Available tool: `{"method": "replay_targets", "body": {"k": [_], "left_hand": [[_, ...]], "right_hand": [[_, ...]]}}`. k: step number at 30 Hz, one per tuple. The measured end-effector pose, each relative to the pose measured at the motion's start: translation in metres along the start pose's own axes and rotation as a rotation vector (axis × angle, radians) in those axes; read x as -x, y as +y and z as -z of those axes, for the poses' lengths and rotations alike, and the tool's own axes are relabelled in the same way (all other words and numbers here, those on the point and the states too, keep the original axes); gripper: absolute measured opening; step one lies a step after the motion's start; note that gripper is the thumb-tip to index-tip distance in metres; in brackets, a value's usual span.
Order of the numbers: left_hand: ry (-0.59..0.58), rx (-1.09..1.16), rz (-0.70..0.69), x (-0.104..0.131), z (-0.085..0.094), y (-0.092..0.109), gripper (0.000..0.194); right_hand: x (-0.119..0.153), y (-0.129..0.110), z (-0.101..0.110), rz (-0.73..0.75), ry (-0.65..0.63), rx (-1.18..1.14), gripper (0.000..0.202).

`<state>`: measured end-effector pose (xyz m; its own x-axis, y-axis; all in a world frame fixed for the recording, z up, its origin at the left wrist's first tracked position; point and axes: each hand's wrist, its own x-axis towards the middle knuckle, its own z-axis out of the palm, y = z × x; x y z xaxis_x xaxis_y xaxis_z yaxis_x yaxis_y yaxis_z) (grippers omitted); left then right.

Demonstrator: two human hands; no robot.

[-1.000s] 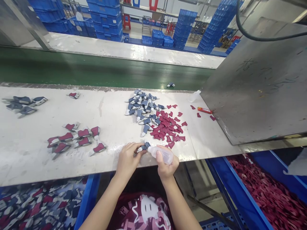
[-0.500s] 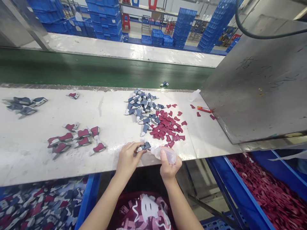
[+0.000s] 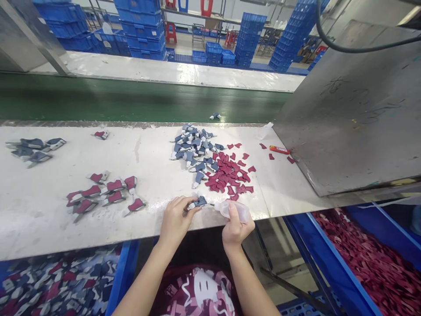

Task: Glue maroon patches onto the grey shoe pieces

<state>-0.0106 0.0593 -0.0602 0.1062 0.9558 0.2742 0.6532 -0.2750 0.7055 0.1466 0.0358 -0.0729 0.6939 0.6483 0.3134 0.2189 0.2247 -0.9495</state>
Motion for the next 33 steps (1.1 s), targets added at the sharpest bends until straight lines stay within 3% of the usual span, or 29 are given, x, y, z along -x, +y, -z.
{"method": "replay_targets", "body": {"k": [5, 10, 13, 16, 19, 23, 27, 29, 31, 33], "left_hand": [[-0.052, -0.057, -0.039, -0.001, 0.006, 0.004, 0.017], [-0.115, -0.124, -0.142, -0.033, 0.036, 0.015, 0.041], [-0.179, -0.155, -0.155, -0.085, 0.053, 0.022, 0.037], [-0.165, -0.271, -0.153, -0.158, 0.056, 0.020, 0.034], [-0.125, -0.431, -0.113, -0.236, 0.044, 0.010, 0.032], [-0.140, -0.547, 0.003, -0.319, 0.020, -0.011, 0.039], [-0.172, -0.596, 0.104, -0.367, -0.001, -0.030, 0.042], [-0.181, -0.615, 0.135, -0.380, -0.008, -0.037, 0.044], [-0.193, -0.625, 0.156, -0.389, -0.011, -0.041, 0.045], [-0.209, -0.629, 0.176, -0.393, -0.011, -0.043, 0.043]], "right_hand": [[-0.022, 0.002, 0.010, -0.095, 0.115, -0.193, 0.028], [-0.079, 0.009, 0.043, -0.033, 0.222, -0.013, 0.037], [-0.112, 0.019, 0.061, -0.005, 0.204, 0.016, 0.052], [-0.134, 0.030, 0.070, -0.008, 0.173, 0.166, 0.058], [-0.141, 0.040, 0.074, -0.071, 0.135, 0.342, 0.060], [-0.137, 0.045, 0.076, -0.108, 0.132, 0.323, 0.065], [-0.125, 0.034, 0.079, 0.175, 0.222, 0.354, 0.071], [-0.117, 0.023, 0.079, 0.337, 0.237, 0.431, 0.052], [-0.109, 0.008, 0.073, 0.387, 0.091, 0.466, 0.027], [-0.103, -0.003, 0.063, 0.308, -0.152, 0.481, 0.016]]}}
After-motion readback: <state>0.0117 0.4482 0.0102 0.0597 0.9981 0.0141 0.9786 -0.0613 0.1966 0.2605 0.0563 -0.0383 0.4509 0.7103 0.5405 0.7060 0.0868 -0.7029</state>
